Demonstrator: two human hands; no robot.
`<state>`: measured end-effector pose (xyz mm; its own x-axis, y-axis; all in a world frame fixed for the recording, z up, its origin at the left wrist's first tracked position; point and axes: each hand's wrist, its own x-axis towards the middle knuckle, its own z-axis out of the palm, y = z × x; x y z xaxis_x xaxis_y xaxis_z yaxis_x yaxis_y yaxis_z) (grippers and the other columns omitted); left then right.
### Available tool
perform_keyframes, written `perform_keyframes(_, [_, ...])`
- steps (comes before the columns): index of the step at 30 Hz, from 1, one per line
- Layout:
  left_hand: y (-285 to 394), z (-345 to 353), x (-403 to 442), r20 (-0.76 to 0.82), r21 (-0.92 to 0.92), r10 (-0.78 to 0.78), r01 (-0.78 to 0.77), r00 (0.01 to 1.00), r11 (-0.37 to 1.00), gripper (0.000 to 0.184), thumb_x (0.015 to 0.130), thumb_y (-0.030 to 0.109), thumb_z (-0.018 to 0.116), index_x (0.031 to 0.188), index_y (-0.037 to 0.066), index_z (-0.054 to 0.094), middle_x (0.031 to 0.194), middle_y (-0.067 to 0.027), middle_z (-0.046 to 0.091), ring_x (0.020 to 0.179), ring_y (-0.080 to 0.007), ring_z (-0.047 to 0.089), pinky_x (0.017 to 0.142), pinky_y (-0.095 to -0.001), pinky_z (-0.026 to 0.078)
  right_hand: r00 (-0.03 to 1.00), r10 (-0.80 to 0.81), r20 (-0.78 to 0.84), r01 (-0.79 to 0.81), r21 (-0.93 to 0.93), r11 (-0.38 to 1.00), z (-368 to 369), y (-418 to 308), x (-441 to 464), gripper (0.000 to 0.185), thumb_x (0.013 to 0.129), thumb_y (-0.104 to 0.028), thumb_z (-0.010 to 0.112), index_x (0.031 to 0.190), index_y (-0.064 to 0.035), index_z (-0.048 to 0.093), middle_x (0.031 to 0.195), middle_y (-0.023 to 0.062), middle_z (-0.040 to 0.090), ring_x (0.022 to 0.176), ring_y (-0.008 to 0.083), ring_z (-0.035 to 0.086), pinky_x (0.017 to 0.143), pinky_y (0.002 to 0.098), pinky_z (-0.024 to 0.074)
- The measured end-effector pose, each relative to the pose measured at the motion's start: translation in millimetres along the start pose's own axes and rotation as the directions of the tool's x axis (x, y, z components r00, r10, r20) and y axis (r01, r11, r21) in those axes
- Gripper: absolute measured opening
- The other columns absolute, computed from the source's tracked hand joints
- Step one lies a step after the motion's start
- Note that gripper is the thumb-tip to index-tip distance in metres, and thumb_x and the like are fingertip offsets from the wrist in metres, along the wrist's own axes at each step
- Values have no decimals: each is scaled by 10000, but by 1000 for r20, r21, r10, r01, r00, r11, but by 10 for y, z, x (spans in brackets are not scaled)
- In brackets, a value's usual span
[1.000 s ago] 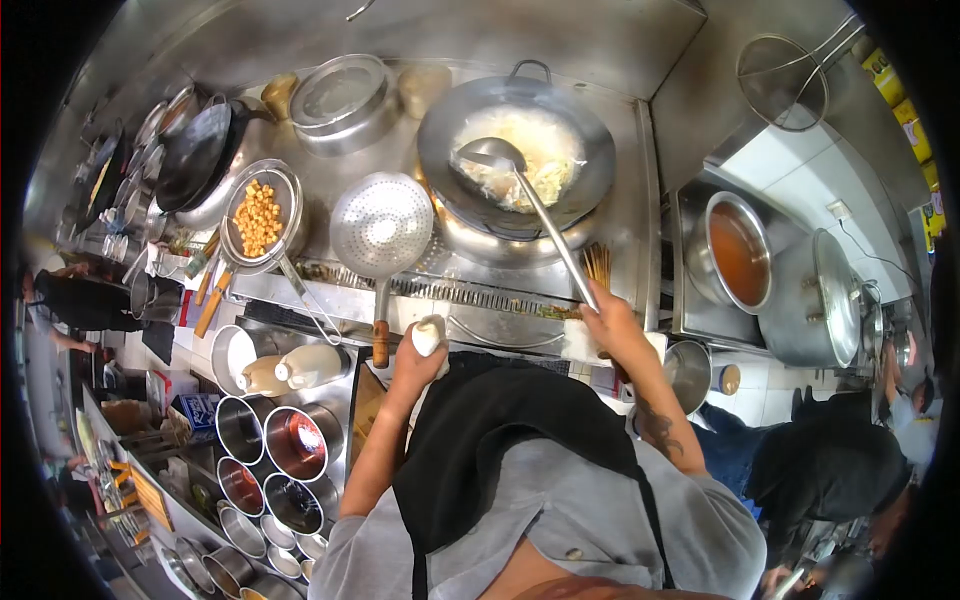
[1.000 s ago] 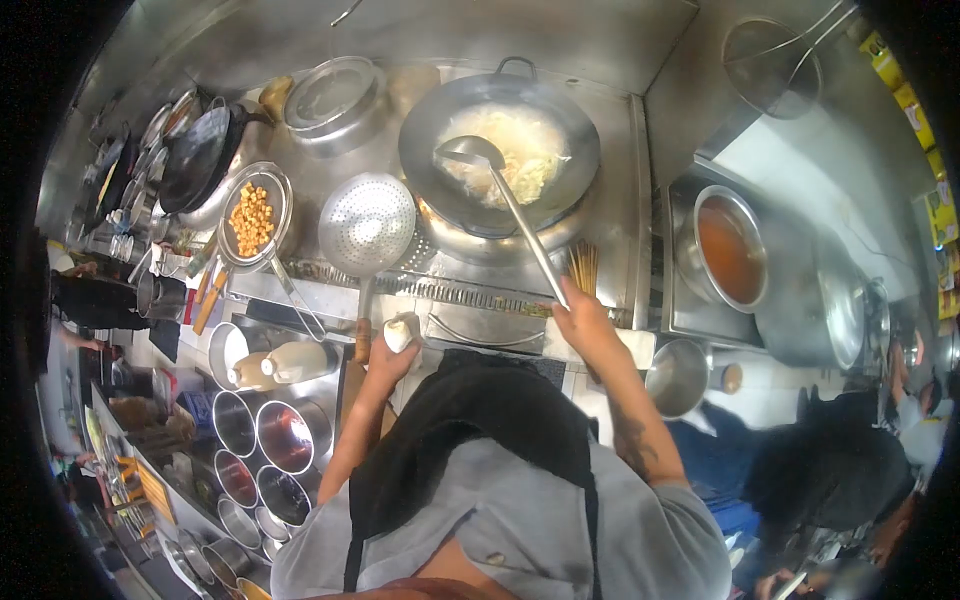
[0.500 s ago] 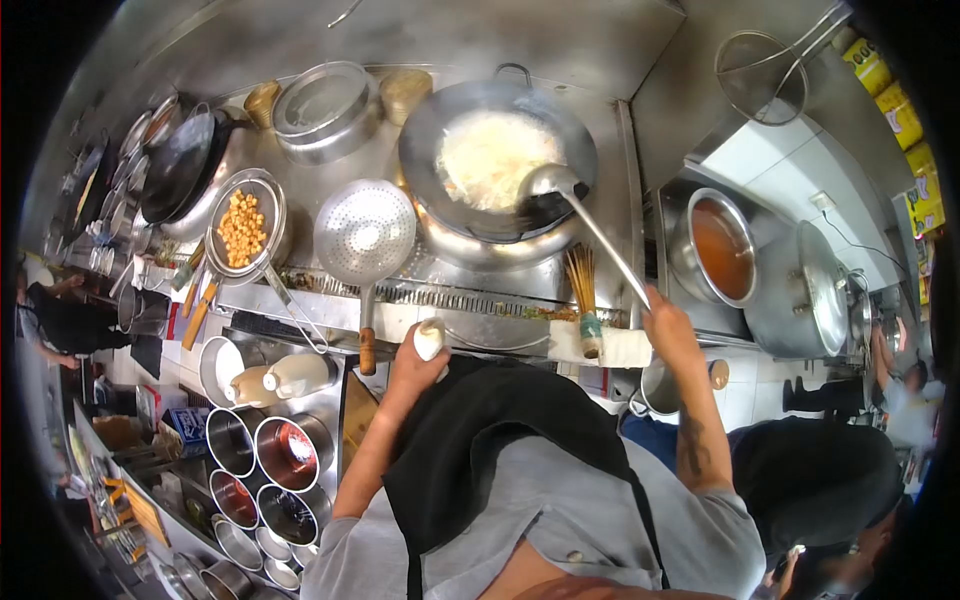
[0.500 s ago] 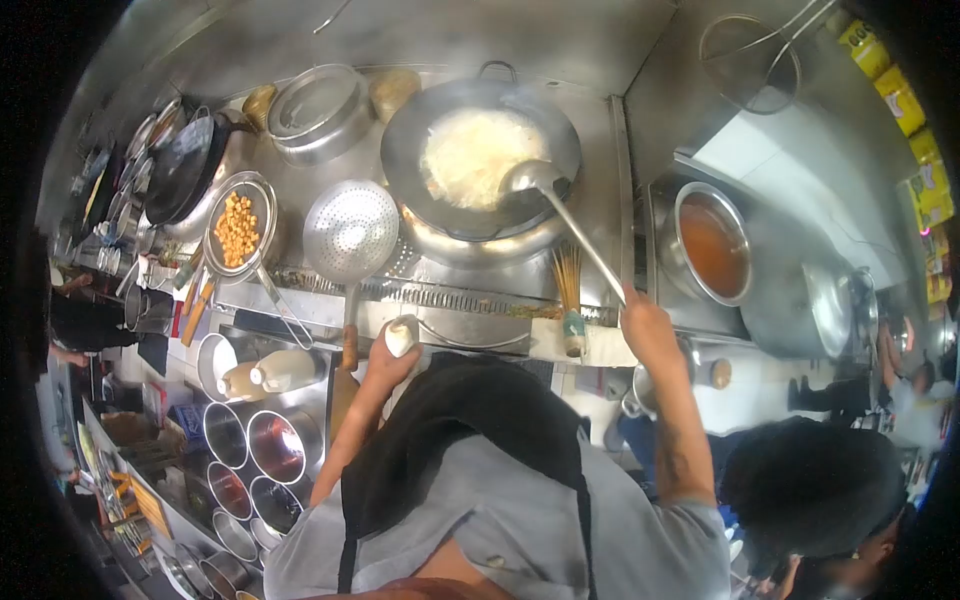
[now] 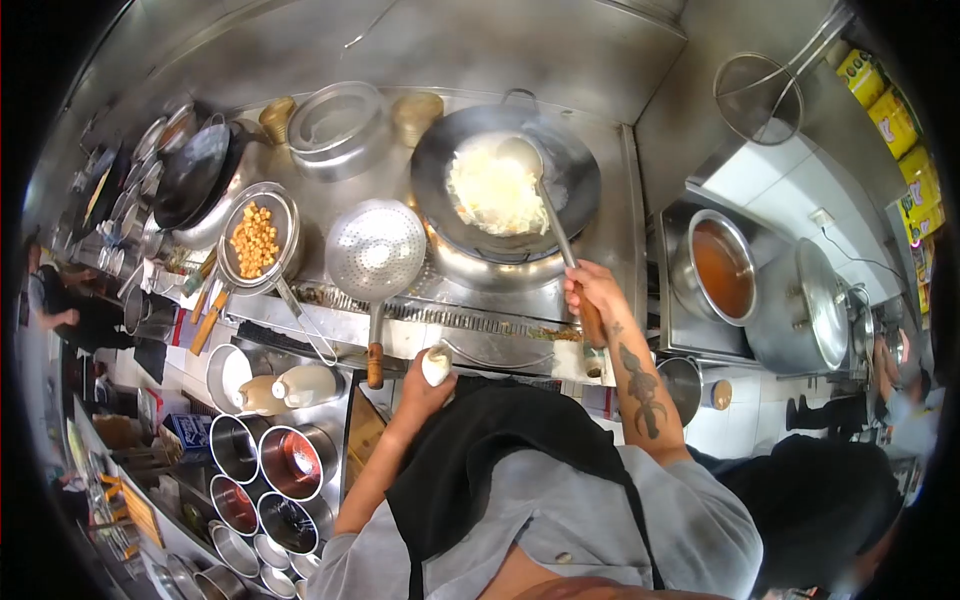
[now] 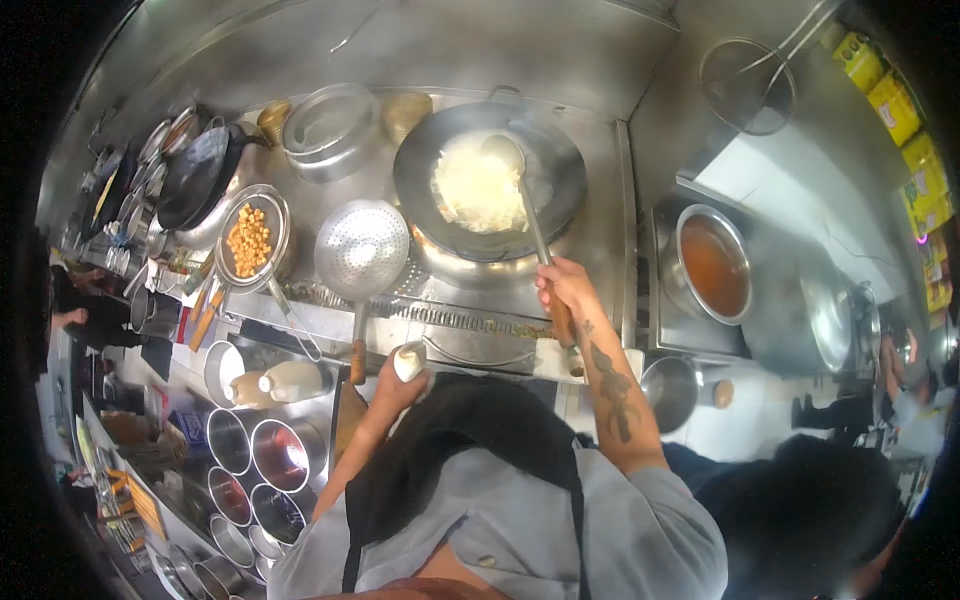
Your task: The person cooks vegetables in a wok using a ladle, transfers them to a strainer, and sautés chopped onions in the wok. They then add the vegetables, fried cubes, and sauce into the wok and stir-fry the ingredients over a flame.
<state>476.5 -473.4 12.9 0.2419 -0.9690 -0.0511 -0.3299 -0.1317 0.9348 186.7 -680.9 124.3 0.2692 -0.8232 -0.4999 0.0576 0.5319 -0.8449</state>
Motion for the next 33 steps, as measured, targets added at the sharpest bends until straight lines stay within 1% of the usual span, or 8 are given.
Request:
perform_keyframes(3, [86,-81,-29,-17,-18,-49,49,999,999,556,741,193,754,1214,4,530,1045,-187,651,999,-282,640,869,-356,490,997,-32,64,27,72,997,21,-38,-248,94,942,-114,534,1021,-64,537,653,-2,505,462,98,468,409,253,386])
perform_keyframes(10, [50,-94,-26,1,-50,-28,28,1000,998,553,741,192,753,1215,10,533,1058,-185,647,1012,-271,632,883,-356,481,947,-319,47,289,-564,774,-112,-70,-513,181,928,-72,526,1101,-19,536,656,-5,474,464,69,442,431,237,366])
perform_keyframes(15, [135,-63,9,20,-19,-38,39,999,999,550,740,192,751,1214,18,532,1069,-184,646,1021,-285,632,882,-362,482,985,-161,57,169,-450,877,-237,16,-398,254,909,-117,571,1132,0,536,655,15,508,472,96,481,446,267,402])
perform_keyframes(17, [225,-58,12,46,-11,-46,47,998,999,549,739,193,751,1215,26,532,1071,-186,645,1024,-287,632,880,-362,483,987,-145,66,155,-606,780,-314,94,-160,287,902,-127,580,1147,14,529,670,68,559,494,172,539,487,311,450])
perform_keyframes(20, [306,-34,15,60,4,-63,63,996,998,546,743,196,749,1218,37,531,1071,-189,643,1027,-284,633,878,-359,483,724,-668,171,351,-925,144,-187,313,-90,302,882,-125,588,1129,34,521,736,182,610,618,330,606,609,399,500])
perform_keyframes(24, [240,-18,-7,57,-11,-93,94,994,996,549,749,198,749,1220,28,524,1072,-193,641,1028,-284,633,875,-354,484,853,-497,161,432,-753,496,-135,210,-353,250,867,-98,572,1069,44,535,781,237,612,711,413,606,674,448,490])
perform_keyframes(27, [175,-9,-22,31,-46,-29,31,999,998,553,750,191,752,1220,15,519,1061,-194,643,1014,-286,634,870,-353,485,991,-120,62,131,-654,745,-54,-1,-538,263,865,-89,563,1087,51,536,802,240,614,718,415,602,684,444,487])
perform_keyframes(33, [260,-48,-47,31,-34,-47,48,998,998,549,740,159,757,1213,2,526,1057,-186,643,999,-287,629,872,-358,484,767,-632,110,399,-854,335,-325,381,160,266,891,-138,567,1084,45,549,728,176,589,593,267,563,572,379,468])
